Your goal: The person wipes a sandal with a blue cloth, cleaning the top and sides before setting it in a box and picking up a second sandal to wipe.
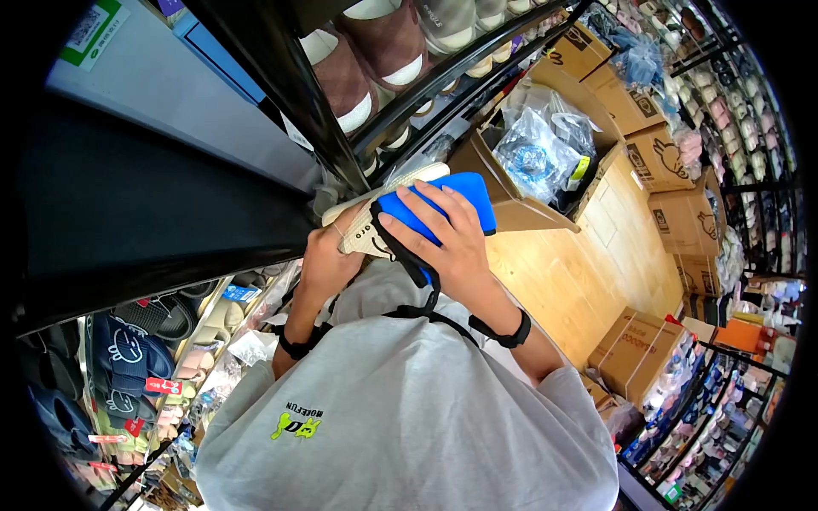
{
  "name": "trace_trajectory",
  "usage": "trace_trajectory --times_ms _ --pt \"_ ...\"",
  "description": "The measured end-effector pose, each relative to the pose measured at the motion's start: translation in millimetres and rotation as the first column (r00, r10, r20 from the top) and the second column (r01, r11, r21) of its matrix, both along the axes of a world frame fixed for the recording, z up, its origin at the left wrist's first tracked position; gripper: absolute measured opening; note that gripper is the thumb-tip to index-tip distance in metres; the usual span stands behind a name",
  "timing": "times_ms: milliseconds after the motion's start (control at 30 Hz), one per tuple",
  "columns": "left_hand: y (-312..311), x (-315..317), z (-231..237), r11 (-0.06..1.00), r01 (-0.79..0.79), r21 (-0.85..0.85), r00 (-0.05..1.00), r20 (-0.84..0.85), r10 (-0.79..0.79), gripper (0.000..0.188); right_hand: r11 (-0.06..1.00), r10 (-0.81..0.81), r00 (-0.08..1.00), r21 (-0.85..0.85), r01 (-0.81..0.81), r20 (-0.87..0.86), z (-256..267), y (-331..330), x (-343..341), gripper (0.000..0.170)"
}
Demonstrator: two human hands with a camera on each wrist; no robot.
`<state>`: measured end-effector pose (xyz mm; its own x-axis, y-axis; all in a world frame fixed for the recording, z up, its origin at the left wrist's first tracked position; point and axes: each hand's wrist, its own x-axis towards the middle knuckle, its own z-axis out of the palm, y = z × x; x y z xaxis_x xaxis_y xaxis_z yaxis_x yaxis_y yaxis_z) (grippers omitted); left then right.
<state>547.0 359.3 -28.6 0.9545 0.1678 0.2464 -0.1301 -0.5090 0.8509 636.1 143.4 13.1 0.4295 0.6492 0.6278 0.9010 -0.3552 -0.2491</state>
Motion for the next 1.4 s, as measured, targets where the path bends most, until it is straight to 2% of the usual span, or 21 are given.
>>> trace_trajectory --times_ms 67,133,200,267,333,400,433,500,567,600,667,767,800,867,1000,1067,1133,1200,1333,1400 --pt "0 3 7 0.998 0.014 -0.067 0.999 -0.047 -0.017 0.065 1.000 -0.003 1.000 -0.020 0.004 0.031 3 5 -8 0.047" --pt "2 7 5 0.998 0.045 -0.036 0.999 0.023 -0.044 0.067 0.987 0.067 0.997 -0.148 -0.059 0.048 12 8 -19 0.046" --pt "2 9 3 0.998 0.063 0.009 0.996 0.060 -0.063 0.068 0.985 0.089 0.991 -0.154 -0.072 0.104 6 8 -21 0.046" --pt "1 8 9 0.999 0.037 0.034 0.995 0.091 -0.040 0.065 0.988 0.088 0.994 -0.130 -0.080 0.061 12 4 -11 0.045" --pt "-1 7 15 0.999 -0.004 -0.048 0.998 0.064 0.007 0.061 0.998 0.045 0.998 0.030 -0.046 0.032 7 0 5 0.047" --pt "-3 8 16 0.998 -0.020 -0.055 0.998 0.061 0.024 0.061 0.983 -0.024 1.000 0.184 0.025 -0.009 5 4 10 0.048" --pt "-4 7 16 0.998 -0.034 -0.062 0.998 0.051 0.037 0.062 0.980 -0.031 0.999 0.197 0.025 0.032 2 6 10 0.048" --pt "-3 5 17 0.997 -0.050 -0.067 0.998 0.044 0.053 0.062 0.996 0.017 0.991 0.082 -0.028 0.134 3 7 -1 0.045" --pt "-2 4 18 1.000 0.000 -0.023 0.999 0.053 0.001 0.068 0.992 0.098 0.965 -0.095 -0.077 0.244 7 8 -14 0.043" --pt "-2 3 17 1.000 -0.003 -0.023 0.999 0.054 0.004 0.068 0.991 0.107 0.956 -0.111 -0.079 0.274 3 8 -16 0.043" --pt "-2 1 15 1.000 -0.002 -0.004 1.000 0.030 0.003 0.072 0.992 0.117 0.981 -0.072 -0.107 0.154 3 5 -10 0.043" --pt "-9 1 11 0.998 -0.050 -0.027 0.997 0.053 0.051 0.071 0.995 0.034 0.994 0.094 -0.043 0.101 2 6 4 0.044" --pt "-10 3 10 0.997 -0.061 -0.039 0.995 0.075 0.064 0.071 0.980 -0.001 0.995 0.199 -0.018 0.096 -3 12 6 0.044" --pt "-10 4 13 0.997 -0.066 -0.038 0.993 0.097 0.069 0.071 0.988 -0.044 0.991 0.155 0.024 0.124 -5 14 -1 0.042" --pt "-9 2 11 0.998 -0.054 -0.020 0.994 0.089 0.056 0.070 0.996 0.046 0.973 -0.084 -0.028 0.226 1 16 -20 0.042" --pt "-9 1 11 0.999 -0.048 -0.025 0.994 0.095 0.050 0.070 0.995 0.087 0.983 -0.058 -0.078 0.163 3 14 -10 0.041" --pt "-9 -2 13 0.992 -0.073 -0.098 0.997 -0.018 0.071 0.070 0.998 0.064 0.994 0.000 -0.064 0.089 6 11 1 0.043" --pt "-9 -2 4 0.989 -0.086 -0.124 0.996 -0.006 0.086 0.068 0.986 0.020 0.998 0.162 -0.031 0.066 10 18 9 0.049" --pt "-7 -5 5 0.983 -0.080 -0.163 0.997 -0.018 0.078 0.068 0.995 0.007 0.989 0.094 -0.021 0.149 6 22 1 0.043" --pt "-5 -7 7 0.984 -0.082 -0.158 0.996 -0.047 0.076 0.068 0.996 0.084 0.977 -0.034 -0.079 0.195 6 21 -7 0.040"
